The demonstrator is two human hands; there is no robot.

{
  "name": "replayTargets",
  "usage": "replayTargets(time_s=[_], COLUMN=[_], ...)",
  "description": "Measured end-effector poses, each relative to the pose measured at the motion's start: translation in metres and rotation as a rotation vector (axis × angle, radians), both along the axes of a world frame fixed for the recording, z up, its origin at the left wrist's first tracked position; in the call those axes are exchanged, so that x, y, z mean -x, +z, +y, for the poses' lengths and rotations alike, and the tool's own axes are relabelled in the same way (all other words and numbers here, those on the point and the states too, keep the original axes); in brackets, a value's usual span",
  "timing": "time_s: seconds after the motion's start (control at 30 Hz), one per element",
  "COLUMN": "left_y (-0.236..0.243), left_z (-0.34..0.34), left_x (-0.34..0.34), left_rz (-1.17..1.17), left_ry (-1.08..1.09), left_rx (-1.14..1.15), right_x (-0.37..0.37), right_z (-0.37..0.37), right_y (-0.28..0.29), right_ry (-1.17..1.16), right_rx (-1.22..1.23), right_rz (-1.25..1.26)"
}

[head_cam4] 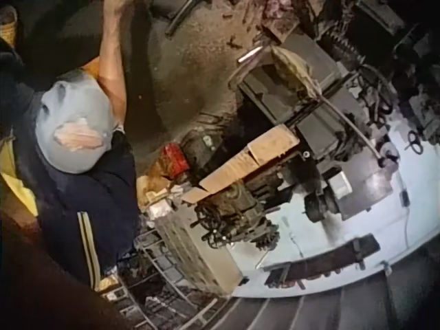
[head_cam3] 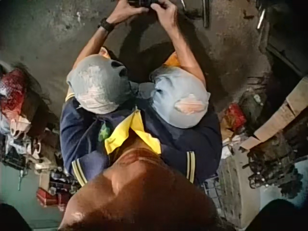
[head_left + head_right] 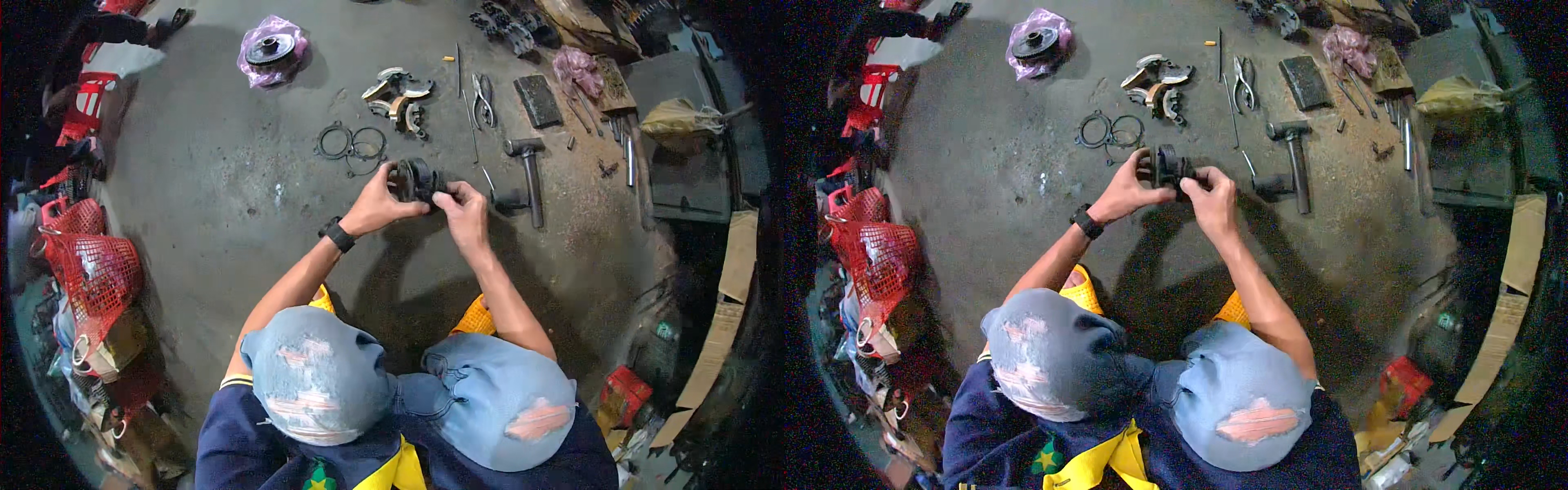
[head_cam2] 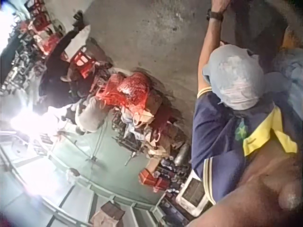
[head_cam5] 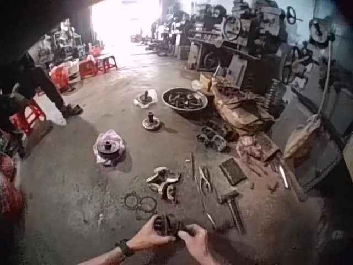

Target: The person assembles and adjusts mechanical components on the floor, fitting curved shoes and metal rings onto a central hub by hand and using a hammer and pliers.

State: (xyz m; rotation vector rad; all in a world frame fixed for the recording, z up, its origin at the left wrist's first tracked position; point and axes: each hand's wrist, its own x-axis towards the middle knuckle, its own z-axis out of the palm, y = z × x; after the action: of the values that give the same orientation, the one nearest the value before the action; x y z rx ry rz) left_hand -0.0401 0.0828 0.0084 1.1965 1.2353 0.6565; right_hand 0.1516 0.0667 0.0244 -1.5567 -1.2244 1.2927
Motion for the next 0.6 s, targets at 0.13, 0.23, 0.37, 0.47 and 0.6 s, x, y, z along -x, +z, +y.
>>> replayTargets(time_s=[0.13, 0.23, 0.37, 0.47, 0.6], left_y=[0.020, 0.043, 0.044, 0.044, 0.053], left_z=[-0.004, -0.003, 0.004, 0.013, 0.014], left_x=[-0.002, -0.006, 0.004, 0.010, 0.010], left_rz=[0.496, 0.574, 0.758, 0.839, 0.719], left_ry=[-0.200, -0.298, -0.444, -0.542, -0.511], left_rx=[-0.400, -0.557, -0.709, -0.845, -0.660], right_x=[-0.014, -0.036, -0.039, -0.047, -0.050], right_z=[0.008, 0.018, 0.024, 0.024, 0.025], right_y=[0.000, 0.005, 0.003, -0.004, -0.007], right_ry=[-0.081, -0.064, 0.042, 0.082, 0.027], right_rx=[0.009, 0.127, 0.117, 0.196, 0.305], right_rz=[-0.034, -0.117, -0.148, 0.025, 0.385])
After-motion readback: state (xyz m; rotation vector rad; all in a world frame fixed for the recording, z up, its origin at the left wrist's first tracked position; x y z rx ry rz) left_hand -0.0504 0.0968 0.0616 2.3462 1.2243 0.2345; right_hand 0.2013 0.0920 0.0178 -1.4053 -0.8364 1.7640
